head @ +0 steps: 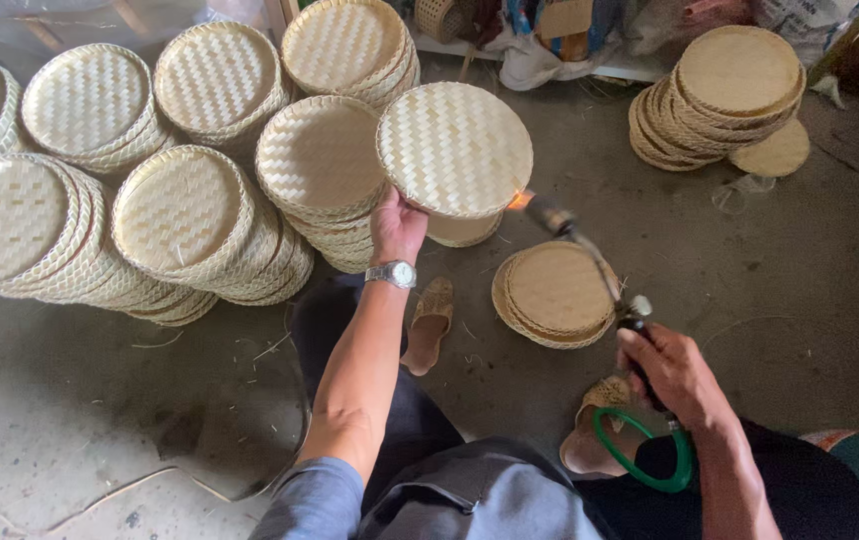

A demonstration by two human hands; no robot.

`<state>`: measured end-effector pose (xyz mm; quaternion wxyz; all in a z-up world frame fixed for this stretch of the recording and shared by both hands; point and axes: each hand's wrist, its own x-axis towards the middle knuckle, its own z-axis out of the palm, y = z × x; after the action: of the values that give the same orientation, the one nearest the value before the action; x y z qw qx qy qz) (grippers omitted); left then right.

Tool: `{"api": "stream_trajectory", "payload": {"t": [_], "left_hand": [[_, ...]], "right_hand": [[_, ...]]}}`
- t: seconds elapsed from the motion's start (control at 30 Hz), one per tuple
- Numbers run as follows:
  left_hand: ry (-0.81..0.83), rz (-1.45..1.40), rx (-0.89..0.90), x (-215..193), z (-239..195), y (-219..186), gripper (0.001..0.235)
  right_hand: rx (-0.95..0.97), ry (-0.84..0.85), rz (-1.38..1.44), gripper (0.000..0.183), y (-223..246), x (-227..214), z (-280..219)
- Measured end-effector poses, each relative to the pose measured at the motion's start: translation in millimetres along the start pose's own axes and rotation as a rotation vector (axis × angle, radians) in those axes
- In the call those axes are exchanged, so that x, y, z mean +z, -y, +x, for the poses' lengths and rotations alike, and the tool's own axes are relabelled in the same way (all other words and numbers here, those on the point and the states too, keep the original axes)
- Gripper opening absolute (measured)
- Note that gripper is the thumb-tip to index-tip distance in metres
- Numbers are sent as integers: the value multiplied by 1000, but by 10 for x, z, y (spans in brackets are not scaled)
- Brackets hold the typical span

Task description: The person uses a handheld blowtorch to apply flame to the surface of round woven basket trays. They hold each tray with one hand and rotate it while moving the torch across the surface, then place the treated tray onto a growing stack on the floor.

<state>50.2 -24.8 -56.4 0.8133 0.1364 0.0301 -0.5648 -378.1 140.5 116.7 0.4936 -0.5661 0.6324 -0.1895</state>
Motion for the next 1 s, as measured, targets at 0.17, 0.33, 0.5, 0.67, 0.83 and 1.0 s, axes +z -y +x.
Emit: {"api": "stream_trajectory", "payload": {"t": [0.17, 0.33, 0.5, 0.67, 0.83, 1.0], "left_hand": [[71, 16, 29, 48, 14, -130, 28], [156, 33, -49, 56, 30, -241, 29], [191, 90, -77, 136, 72, -362, 29], [275, 234, -60, 309, 22, -470, 22], [379, 408, -106, 591, -131, -604, 23], [463, 510, -107, 868, -221, -688, 17]], "right_hand": [[17, 54, 43, 40, -41, -128, 68], [35, 28, 85, 42, -131, -241, 146], [49, 89, 89, 45, -199, -313, 165], [18, 99, 141, 45, -209, -422, 211], [35, 47, 146, 45, -251, -484, 212], [131, 51, 59, 49, -232, -503, 230]]}}
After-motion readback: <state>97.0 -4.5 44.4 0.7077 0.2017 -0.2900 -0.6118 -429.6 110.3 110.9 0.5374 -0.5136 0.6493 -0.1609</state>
